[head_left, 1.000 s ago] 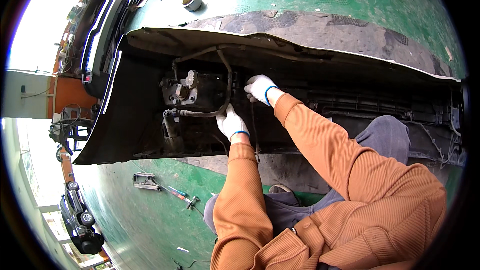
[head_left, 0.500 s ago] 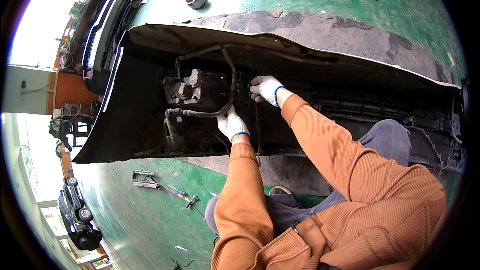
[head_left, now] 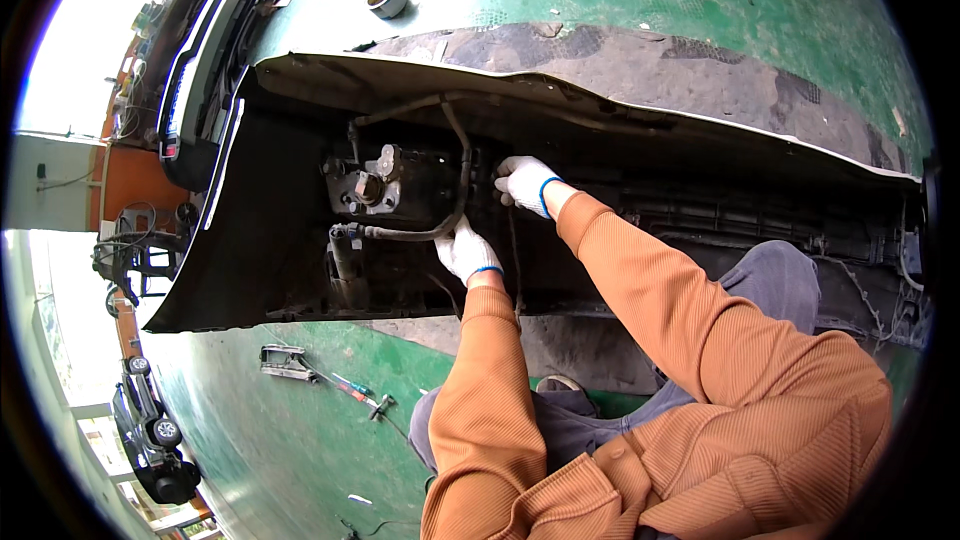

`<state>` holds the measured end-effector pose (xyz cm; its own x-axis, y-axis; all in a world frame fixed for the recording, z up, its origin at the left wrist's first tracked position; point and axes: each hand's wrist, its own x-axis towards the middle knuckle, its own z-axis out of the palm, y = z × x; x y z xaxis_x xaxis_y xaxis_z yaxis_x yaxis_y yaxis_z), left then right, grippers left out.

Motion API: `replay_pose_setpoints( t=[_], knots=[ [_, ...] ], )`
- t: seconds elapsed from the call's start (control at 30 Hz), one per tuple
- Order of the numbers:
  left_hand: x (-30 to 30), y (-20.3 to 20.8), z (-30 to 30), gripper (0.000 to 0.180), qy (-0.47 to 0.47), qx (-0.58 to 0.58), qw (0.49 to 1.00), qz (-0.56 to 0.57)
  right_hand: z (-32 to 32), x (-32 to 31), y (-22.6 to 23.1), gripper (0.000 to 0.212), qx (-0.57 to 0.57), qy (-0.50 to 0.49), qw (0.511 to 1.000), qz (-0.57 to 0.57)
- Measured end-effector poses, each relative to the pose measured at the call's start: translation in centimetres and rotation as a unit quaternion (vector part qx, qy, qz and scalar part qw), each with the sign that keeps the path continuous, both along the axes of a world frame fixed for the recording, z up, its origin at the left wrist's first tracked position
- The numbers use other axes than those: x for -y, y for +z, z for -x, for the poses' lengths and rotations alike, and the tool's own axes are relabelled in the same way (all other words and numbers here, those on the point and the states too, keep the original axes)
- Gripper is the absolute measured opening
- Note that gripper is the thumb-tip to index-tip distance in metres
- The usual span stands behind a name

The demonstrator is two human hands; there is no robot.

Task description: The person uses a heat gun to warm the interior of a car bumper and then manually manipulates the plastic and wires. They work on securing the internal components and routing cables within the bumper assembly while sitting on the floor.

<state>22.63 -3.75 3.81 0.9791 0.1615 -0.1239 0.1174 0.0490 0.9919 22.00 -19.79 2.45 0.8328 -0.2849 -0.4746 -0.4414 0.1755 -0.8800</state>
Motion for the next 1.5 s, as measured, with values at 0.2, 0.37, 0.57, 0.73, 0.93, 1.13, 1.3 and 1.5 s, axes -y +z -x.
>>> replay_pose_setpoints(
  t=[0.2, 0.37, 0.57, 0.73, 0.93, 1.13, 1.3, 1.5],
  knots=[
    [-0.5, -1.0, -0.7, 0.033, -0.021, 0.028, 0.999, -0.017, 0.3, 0.7, 0.9, 0.039, -0.008, 0.016, 1.0, 0.02],
    [-0.7, -1.3, -0.8, 0.031, -0.02, 0.026, 0.999, -0.014, 0.1, 1.4, 1.7, 0.039, -0.104, 0.095, 0.985, 0.103],
    [-0.5, -1.1, -0.9, 0.031, -0.014, 0.018, 1.0, 0.007, 0.6, 0.4, 1.8, 0.035, -0.061, 0.069, 0.994, 0.06],
    [-0.1, -0.2, -0.5, 0.032, 0.009, 0.019, 1.0, -0.019, 0.9, -0.4, 1.8, 0.033, -0.039, 0.039, 0.997, 0.055],
    [0.0, -0.3, -0.4, 0.037, 0.007, 0.027, 0.999, -0.024, -0.1, 0.4, 1.1, 0.035, -0.03, 0.103, 0.987, 0.123],
    [0.5, -0.7, -0.5, 0.037, 0.014, 0.017, 0.999, -0.043, 0.1, -2.2, -0.7, 0.035, 0.02, 0.039, 0.922, 0.386],
    [-0.5, -1.1, -1.0, 0.037, -0.003, 0.025, 1.0, -0.001, 1.0, -2.1, 1.3, 0.036, 0.004, 0.059, 0.957, 0.283],
    [0.0, -1.4, -0.8, 0.032, -0.042, 0.022, 0.999, 0.026, 2.8, 4.4, -1.0, 0.044, -0.007, -0.084, 0.994, 0.07]
  ],
)
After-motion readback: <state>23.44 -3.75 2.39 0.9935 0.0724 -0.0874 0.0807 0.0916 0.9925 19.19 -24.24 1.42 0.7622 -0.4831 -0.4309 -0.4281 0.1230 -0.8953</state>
